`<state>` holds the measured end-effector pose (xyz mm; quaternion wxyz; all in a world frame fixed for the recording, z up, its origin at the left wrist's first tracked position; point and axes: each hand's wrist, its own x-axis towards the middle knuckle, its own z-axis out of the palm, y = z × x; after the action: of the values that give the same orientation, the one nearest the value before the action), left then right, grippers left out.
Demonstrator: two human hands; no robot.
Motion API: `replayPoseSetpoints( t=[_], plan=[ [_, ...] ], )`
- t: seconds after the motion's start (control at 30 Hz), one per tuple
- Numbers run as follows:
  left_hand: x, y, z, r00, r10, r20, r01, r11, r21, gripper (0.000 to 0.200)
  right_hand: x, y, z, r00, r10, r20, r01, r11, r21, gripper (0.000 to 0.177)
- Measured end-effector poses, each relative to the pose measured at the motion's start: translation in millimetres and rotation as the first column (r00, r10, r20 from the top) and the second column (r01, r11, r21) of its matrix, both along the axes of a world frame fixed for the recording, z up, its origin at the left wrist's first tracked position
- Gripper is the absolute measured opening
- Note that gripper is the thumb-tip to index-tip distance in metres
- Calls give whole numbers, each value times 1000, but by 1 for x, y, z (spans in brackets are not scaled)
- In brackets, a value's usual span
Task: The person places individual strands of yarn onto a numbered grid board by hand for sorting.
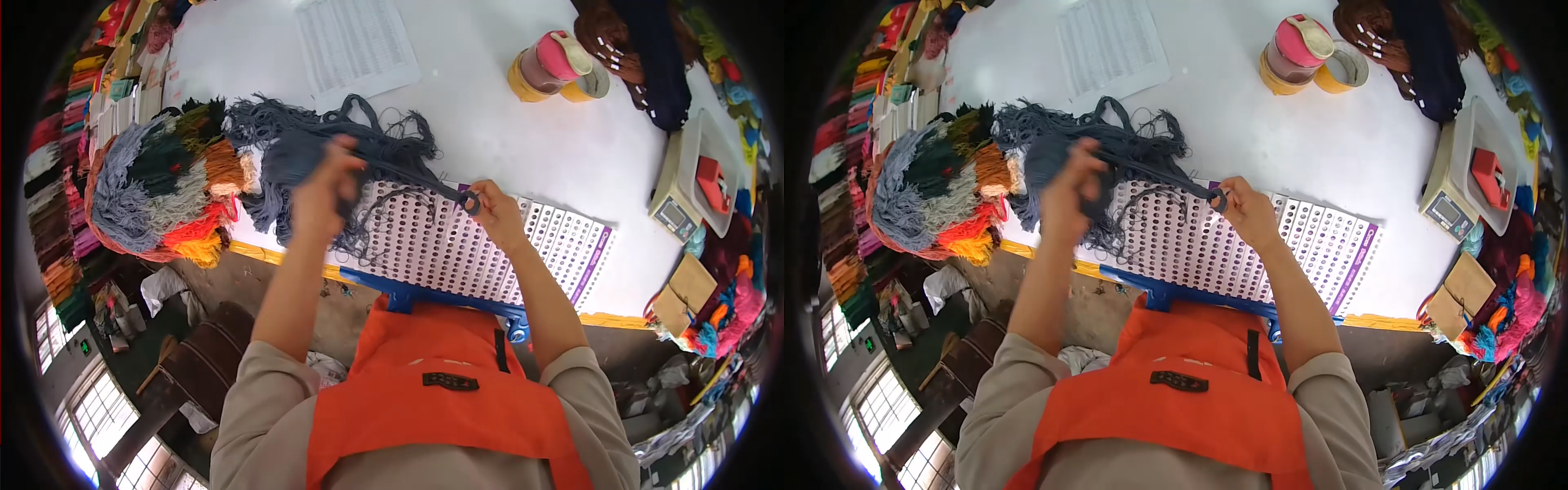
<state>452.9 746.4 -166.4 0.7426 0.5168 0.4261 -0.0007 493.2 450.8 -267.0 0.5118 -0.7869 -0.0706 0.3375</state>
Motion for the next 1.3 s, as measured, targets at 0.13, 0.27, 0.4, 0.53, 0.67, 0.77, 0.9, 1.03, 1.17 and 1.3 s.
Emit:
replayPoseSetpoints(
  t=[0.13, 0.27, 0.4, 0.53, 0.67, 0.77, 0.9, 1.03, 1.17, 1.3],
  plan=[
    [-7, -91, -51, 819, -557, 140, 529, 827, 192, 16, 0, 0, 5, 1000, -9, -27, 9, 1000, -4, 28],
    [-3, -94, -93, 607, -793, 56, 562, 478, 674, 15, 2, 2, 2, 994, -14, -107, 15, 1000, 11, 22],
    [-14, -66, -110, 585, -807, -81, 554, 324, 767, 16, 3, 5, -3, 991, -80, -106, 82, 997, 9, 17],
    [-13, -31, -64, 629, -736, -250, 655, 329, 680, 24, 5, 7, -4, 983, -110, -150, 113, 994, 8, 16],
    [-4, 25, -25, 852, -490, -185, 512, 705, 491, 18, 6, 8, -3, 981, -111, -161, 107, 994, -35, 15],
    [-6, 34, -4, 962, -223, -157, 255, 939, 231, 22, 4, 10, 0, 986, -93, -139, 80, 993, -92, 15],
    [-21, 24, 60, 934, -355, 33, 310, 856, 414, 35, 2, 13, 4, 992, -106, -75, 94, 985, -147, 18],
    [-51, 17, 90, 950, -22, 311, 153, 901, -405, 51, -14, 23, 15, 987, -123, 100, 138, 976, -167, 36],
    [-66, -5, 97, 847, -93, 524, 349, 841, -414, 57, -37, 69, 101, 938, -345, -36, 346, 924, 160, 32],
    [-84, -9, 142, 742, -152, 653, 431, 854, -290, 59, -67, 99, 225, 944, -215, -251, 315, 816, 485, 12]
  ],
)
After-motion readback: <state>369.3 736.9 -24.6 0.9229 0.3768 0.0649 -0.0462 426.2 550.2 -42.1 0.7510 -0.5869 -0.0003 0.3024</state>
